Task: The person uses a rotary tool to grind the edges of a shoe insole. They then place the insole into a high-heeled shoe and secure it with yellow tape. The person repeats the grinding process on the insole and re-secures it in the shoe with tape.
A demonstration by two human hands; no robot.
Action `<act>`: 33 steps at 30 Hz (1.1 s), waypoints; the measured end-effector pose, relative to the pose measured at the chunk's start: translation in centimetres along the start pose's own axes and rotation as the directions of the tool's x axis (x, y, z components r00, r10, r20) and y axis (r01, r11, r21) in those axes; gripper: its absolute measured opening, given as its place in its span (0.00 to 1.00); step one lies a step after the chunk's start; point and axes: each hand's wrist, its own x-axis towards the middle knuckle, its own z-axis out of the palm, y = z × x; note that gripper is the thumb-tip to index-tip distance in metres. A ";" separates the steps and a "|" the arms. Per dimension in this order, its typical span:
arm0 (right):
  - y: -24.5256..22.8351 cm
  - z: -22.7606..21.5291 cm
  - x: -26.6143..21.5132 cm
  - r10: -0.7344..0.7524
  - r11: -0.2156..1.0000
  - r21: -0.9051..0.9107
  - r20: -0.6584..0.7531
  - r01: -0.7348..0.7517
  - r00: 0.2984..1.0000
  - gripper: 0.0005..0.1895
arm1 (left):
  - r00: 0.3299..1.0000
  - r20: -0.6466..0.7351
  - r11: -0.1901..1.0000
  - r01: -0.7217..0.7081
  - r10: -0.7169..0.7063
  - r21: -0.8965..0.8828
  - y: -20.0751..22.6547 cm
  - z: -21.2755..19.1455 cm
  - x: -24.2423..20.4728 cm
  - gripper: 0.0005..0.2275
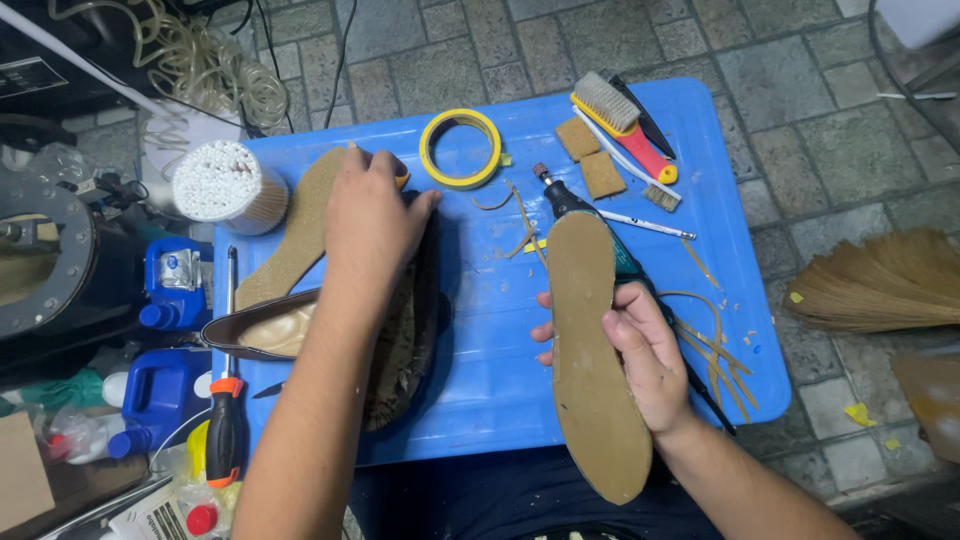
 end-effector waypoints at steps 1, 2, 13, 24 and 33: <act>0.5 -0.1 -0.1 -0.028 1.000 -0.012 -0.016 0.028 0.999 0.08 | 0.995 -0.083 0.998 -0.061 0.059 -0.021 1.1 0.0 -1.2 0.16; 0.9 -0.2 -0.2 -0.057 0.998 -0.024 -0.033 0.056 0.998 0.06 | 0.979 -0.165 0.992 -0.124 0.116 -0.038 2.5 -0.1 -2.6 0.13; -2.3 0.0 0.4 -0.042 0.480 -0.866 0.140 0.143 0.989 0.08 | 0.855 0.443 0.138 0.490 -0.270 -0.861 7.7 5.6 -10.3 0.10; -5.9 -1.6 8.2 -0.103 -0.206 -0.973 0.129 0.106 0.986 0.38 | 0.983 -0.180 0.937 -0.045 -0.020 -0.346 9.0 4.1 -9.9 0.14; -3.2 -6.0 9.9 0.164 0.933 -0.288 -0.197 -0.217 0.967 0.23 | 0.934 0.358 0.447 0.314 0.014 -0.837 14.0 3.7 -12.7 0.25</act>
